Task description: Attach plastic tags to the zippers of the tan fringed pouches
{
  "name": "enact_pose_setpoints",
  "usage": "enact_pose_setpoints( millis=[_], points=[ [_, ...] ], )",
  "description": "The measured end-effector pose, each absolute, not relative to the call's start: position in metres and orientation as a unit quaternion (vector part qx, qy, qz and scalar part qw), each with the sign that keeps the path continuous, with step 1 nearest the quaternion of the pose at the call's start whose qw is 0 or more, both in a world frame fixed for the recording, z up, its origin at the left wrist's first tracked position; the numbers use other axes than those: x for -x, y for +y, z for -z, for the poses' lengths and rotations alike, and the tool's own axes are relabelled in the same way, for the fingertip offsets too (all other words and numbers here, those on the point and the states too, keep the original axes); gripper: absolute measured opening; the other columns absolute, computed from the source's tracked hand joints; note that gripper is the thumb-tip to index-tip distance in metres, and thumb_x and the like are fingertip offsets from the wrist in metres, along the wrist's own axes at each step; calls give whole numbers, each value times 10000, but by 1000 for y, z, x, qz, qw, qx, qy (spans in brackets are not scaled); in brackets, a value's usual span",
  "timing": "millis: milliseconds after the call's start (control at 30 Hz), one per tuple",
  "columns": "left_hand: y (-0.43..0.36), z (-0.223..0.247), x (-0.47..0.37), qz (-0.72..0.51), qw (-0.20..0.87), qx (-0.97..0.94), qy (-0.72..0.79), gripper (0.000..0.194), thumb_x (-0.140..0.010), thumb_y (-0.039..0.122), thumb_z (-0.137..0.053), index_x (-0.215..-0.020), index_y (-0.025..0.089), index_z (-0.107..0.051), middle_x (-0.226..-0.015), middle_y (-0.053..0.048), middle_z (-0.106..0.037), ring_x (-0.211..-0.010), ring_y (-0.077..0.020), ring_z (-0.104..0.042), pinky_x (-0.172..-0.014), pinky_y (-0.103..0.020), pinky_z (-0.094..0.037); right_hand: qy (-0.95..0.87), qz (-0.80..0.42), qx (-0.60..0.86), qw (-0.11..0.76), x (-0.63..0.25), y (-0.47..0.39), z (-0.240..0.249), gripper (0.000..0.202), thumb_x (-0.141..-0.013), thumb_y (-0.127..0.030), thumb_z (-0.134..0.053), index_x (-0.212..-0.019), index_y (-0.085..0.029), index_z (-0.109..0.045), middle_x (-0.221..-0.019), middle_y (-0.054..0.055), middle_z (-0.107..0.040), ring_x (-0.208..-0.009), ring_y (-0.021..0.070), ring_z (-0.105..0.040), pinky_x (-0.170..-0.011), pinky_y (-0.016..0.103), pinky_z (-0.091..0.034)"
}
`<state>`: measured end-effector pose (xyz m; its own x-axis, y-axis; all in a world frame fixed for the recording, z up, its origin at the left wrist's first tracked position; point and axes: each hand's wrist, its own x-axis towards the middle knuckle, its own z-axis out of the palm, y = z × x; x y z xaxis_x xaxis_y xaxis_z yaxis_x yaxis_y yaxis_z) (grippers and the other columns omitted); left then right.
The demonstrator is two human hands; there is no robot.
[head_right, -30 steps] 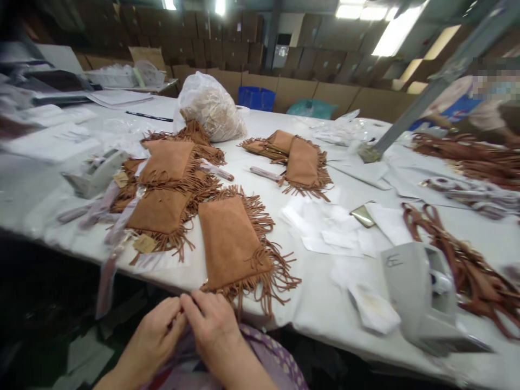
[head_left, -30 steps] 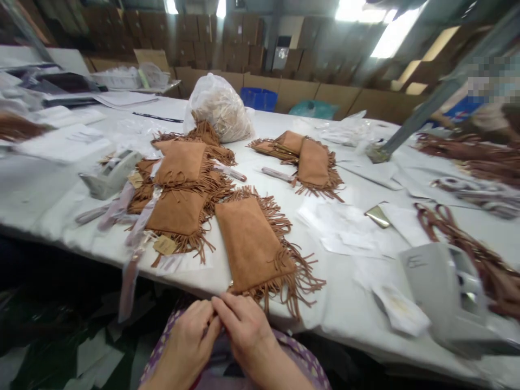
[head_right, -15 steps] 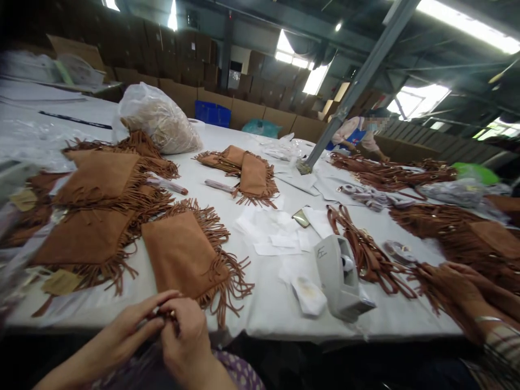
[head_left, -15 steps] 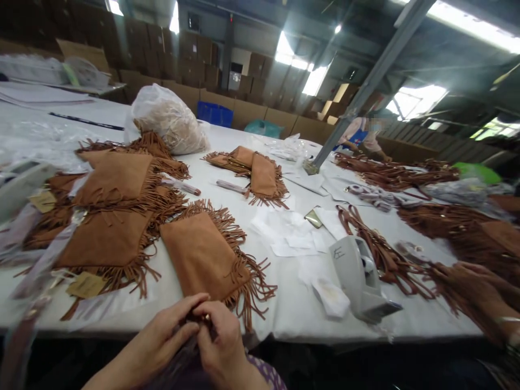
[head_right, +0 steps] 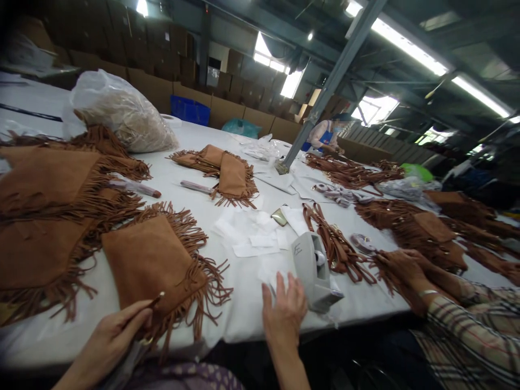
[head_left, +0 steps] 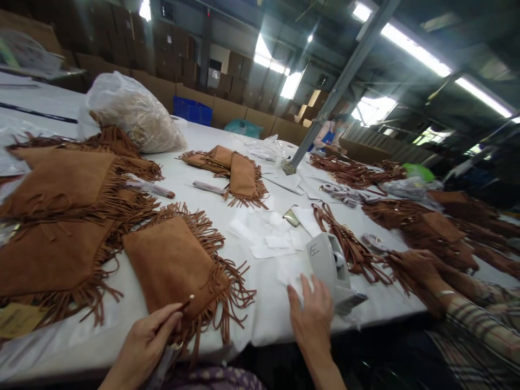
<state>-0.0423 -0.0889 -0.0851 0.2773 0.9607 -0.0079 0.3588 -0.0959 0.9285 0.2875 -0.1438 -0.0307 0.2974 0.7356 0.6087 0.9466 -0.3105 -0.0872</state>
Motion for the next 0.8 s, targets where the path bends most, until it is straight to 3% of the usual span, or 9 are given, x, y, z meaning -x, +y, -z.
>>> enact_pose_setpoints(
  millis=[100, 167, 300, 400, 500, 567, 700, 800],
  points=[
    [-87, 75, 34, -338, 469, -631, 518, 344, -871, 488, -490, -870, 207, -688, -640, 26, -614, -622, -157, -596, -609, -190, -474, -524, 237, 815, 73, -323, -149, 37, 460, -917, -450, -406, -1069, -101, -664, -1287, 265, -504, -1255, 460, -349, -899, 670, -334],
    [-86, 72, 32, -341, 475, -615, 529, 352, -856, 503, -504, -853, 198, -680, -659, 21, -620, -642, -160, -597, -618, -185, -474, -546, 212, 810, 26, -335, -151, 44, 411, -926, -402, -392, -1011, -138, -695, -1282, 239, -525, -1247, 456, -370, -897, 674, -321],
    [-88, 79, 33, -331, 490, -598, 540, 377, -835, 530, -523, -871, 189, -680, -718, 0, -657, -700, -174, -618, -641, -178, -486, -548, 231, 797, 103, -354, -148, 44, 430, -940, -362, -349, -905, -144, -717, -1166, 218, -610, -1155, 393, -490, -888, 569, -391],
    [-89, 88, 36, -342, 477, -600, 544, 377, -824, 530, -540, -888, 187, -683, -726, -7, -667, -710, -181, -628, -679, -186, -501, -572, 223, 771, 172, -363, -131, 29, 407, -943, -375, -369, -912, -132, -694, -954, 166, -684, -947, 295, -599, -847, 436, -444],
    [-89, 93, 37, -341, 474, -610, 536, 378, -811, 539, -554, -877, 191, -684, -691, -3, -654, -666, -177, -623, -650, -184, -509, -596, 164, 775, 129, -362, -100, 14, 410, -954, -390, -363, -860, -138, -672, -842, 127, -691, -835, 250, -611, -812, 372, -439],
    [-87, 93, 38, -339, 478, -614, 529, 377, -819, 542, -543, -873, 196, -682, -677, 1, -646, -649, -172, -620, -617, -176, -505, -605, 129, 783, 69, -360, -73, 9, 394, -965, -356, -344, -898, -137, -664, -939, 135, -691, -913, 241, -602, -845, 350, -418],
    [-85, 90, 37, -342, 487, -617, 515, 391, -825, 558, -527, -840, 201, -687, -698, -5, -668, -673, -178, -639, -619, -173, -513, -630, 94, 771, 12, -361, -27, 13, 347, -899, -182, -443, -1230, -150, -545, -1299, 133, -562, -1122, 231, -526, -891, 322, -392],
    [-85, 91, 35, -352, 485, -611, 518, 401, -807, 577, -541, -824, 208, -699, -710, -8, -689, -698, -188, -657, -632, -172, -523, -638, 62, 767, -26, -365, -10, 20, 339, -832, -129, -510, -1162, -145, -588, -1217, 143, -612, -1071, 253, -546, -840, 334, -406]
  ],
)
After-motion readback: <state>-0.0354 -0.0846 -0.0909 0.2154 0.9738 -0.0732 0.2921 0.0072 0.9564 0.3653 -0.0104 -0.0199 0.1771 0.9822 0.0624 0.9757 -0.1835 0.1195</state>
